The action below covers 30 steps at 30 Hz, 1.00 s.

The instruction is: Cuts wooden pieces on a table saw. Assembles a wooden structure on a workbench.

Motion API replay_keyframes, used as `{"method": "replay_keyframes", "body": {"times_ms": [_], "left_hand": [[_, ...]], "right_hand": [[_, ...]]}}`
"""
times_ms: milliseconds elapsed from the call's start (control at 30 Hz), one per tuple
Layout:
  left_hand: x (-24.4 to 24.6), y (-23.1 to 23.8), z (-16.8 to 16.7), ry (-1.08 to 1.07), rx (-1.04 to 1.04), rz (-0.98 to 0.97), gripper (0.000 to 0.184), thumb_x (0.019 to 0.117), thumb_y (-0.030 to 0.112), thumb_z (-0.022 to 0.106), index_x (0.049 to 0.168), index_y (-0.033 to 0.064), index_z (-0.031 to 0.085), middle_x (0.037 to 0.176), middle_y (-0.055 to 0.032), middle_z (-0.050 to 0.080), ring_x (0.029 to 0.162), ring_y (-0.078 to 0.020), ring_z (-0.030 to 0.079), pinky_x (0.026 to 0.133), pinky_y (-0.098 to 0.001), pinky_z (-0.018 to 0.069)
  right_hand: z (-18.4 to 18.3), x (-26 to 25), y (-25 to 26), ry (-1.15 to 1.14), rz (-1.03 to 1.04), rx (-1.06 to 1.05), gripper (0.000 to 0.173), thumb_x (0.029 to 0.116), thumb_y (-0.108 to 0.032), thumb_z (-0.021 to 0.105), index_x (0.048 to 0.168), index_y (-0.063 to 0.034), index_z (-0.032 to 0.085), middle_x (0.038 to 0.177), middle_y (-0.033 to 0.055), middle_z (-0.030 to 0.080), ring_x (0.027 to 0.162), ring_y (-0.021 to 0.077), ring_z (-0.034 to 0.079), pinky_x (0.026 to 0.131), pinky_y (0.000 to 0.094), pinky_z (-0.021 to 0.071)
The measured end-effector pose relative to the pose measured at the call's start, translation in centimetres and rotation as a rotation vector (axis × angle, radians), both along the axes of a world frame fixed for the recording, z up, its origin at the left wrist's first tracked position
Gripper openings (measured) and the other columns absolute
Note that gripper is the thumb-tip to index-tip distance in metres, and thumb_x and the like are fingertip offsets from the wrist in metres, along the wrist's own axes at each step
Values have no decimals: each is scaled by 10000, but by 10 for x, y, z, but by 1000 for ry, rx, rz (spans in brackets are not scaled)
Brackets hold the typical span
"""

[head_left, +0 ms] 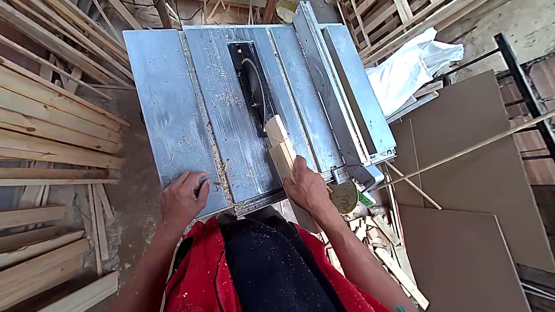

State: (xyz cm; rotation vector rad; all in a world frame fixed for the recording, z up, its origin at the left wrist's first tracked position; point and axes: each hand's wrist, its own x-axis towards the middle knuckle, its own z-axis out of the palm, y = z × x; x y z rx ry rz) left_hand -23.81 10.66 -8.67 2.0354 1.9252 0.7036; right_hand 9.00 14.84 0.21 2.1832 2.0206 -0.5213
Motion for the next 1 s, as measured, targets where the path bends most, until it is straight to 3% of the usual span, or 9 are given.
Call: {"method": "replay_keyframes", "body": {"times_ms": [433,667,1000], "left_hand": [[1,2,-4,-2,16,7,339,978,420,561,1136,190,753,794,-8,617,570,-170,540,490,-406,428],[2,2,-3,-20,11,12,335,982,412,555,1142,195,754,782,-6,606,575,-170,536,498,-401,428],[0,2,-2,-43,4,-3,355,985,421,555,1159,181,750,791,-16,622,583,-177,550,505,-416,444]], "right_hand": [[-4,2,0,-1,13,36,622,924,-435,616,1425,-95,472,778,99,692,688,331,702,598,532,556],[2,-15,-2,-27,-60,-25,649,942,-442,604,1466,-95,438,852,124,711,726,349,710,631,546,562],[3,-18,0,-42,-49,-14,633,941,-441,597,1437,-76,449,836,119,707,722,346,712,623,541,564]]}}
